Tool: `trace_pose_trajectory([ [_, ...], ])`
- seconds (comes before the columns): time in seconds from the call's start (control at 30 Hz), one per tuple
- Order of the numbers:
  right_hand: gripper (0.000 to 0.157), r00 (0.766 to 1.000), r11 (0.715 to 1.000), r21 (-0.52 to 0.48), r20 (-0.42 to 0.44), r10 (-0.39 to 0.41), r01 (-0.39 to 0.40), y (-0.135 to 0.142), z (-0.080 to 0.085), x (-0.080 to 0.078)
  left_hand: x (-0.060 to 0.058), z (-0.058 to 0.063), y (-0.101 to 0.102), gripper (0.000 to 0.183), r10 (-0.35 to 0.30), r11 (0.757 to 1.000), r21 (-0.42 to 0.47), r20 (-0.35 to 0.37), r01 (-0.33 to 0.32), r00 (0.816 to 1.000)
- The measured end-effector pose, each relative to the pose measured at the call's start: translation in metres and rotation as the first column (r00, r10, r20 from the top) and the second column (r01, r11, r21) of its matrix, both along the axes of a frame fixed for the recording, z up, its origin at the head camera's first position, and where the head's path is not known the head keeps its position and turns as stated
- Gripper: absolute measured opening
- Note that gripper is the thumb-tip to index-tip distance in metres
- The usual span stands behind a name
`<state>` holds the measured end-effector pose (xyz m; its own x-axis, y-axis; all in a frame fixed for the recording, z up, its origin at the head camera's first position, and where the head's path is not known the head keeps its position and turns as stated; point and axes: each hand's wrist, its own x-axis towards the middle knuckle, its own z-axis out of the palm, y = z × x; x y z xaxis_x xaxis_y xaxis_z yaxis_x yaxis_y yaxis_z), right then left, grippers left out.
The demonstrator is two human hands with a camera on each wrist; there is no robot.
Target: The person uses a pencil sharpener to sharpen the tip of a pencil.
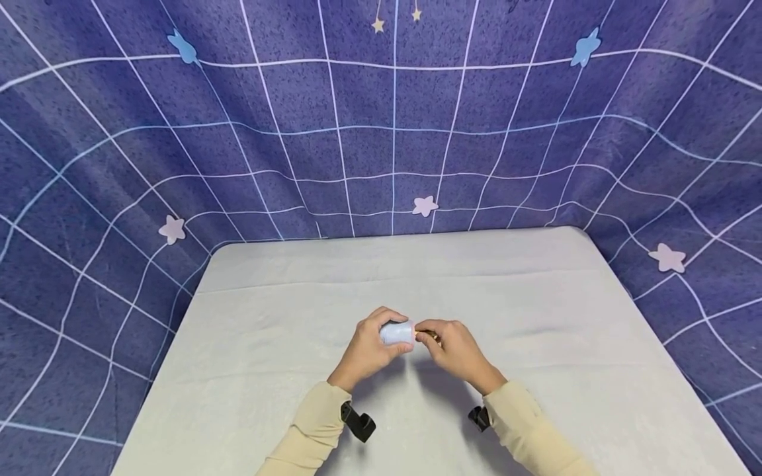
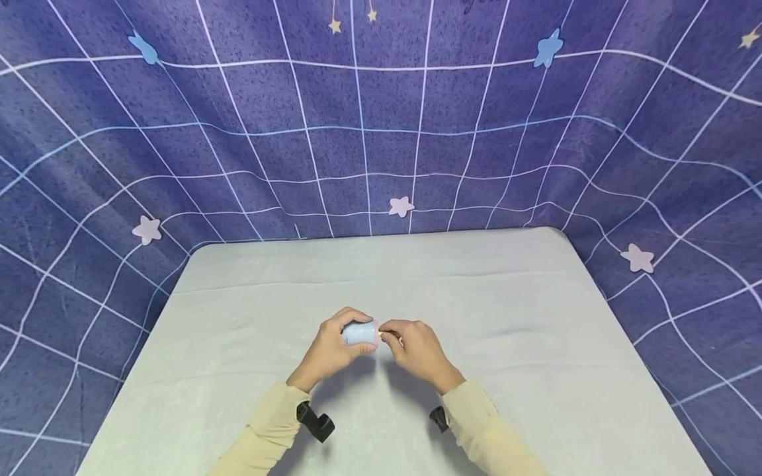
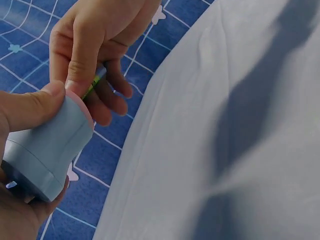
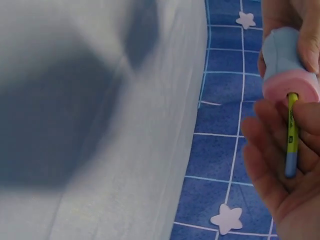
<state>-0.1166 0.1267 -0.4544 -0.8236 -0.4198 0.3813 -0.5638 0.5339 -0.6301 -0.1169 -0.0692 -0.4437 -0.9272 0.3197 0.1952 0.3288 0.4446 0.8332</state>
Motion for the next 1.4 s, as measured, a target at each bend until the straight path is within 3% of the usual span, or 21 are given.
trace_pose_trajectory([
  [0.2, 0.021, 0.972, 0.997, 0.020, -0.227, -0.063, 0.070, -0.006, -0.001, 0.003, 0.000, 0.002, -0.003, 0.041, 0.064, 0.998, -0.011, -0.048, -0.064, 0.997],
  [0.33, 0.026, 0.919, 0.996, 0.023, -0.386, -0.072, 0.088, -0.007, -0.003, 0.002, -0.001, 0.004, -0.003, 0.042, 0.089, 0.996, 0.001, -0.069, -0.089, 0.994],
  [0.47, 0.027, 0.867, 0.994, 0.021, -0.491, -0.086, 0.111, -0.008, -0.003, 0.002, -0.001, 0.007, -0.003, 0.044, 0.089, 0.996, 0.025, -0.051, -0.088, 0.995],
  [0.63, 0.014, 0.829, 0.992, 0.009, -0.550, -0.101, 0.128, -0.009, -0.003, 0.002, -0.001, 0.013, -0.004, 0.043, 0.086, 0.996, 0.037, -0.003, -0.086, 0.996],
  [0.83, 0.037, 0.783, 0.990, -0.026, -0.610, -0.125, 0.137, -0.009, -0.005, 0.002, -0.002, 0.017, -0.005, 0.041, 0.073, 0.997, 0.029, 0.009, -0.073, 0.997],
  [1.13, 0.035, 0.708, 0.988, 0.022, -0.700, -0.092, 0.150, -0.010, -0.002, 0.004, -0.002, 0.020, -0.008, 0.035, 0.052, 0.998, 0.027, 0.085, -0.054, 0.995],
  [1.4, 0.032, 0.642, 0.996, 0.011, -0.765, -0.052, 0.093, -0.010, -0.001, 0.001, -0.006, 0.023, -0.014, 0.031, -0.021, 1.000, 0.015, 0.168, 0.019, 0.986],
])
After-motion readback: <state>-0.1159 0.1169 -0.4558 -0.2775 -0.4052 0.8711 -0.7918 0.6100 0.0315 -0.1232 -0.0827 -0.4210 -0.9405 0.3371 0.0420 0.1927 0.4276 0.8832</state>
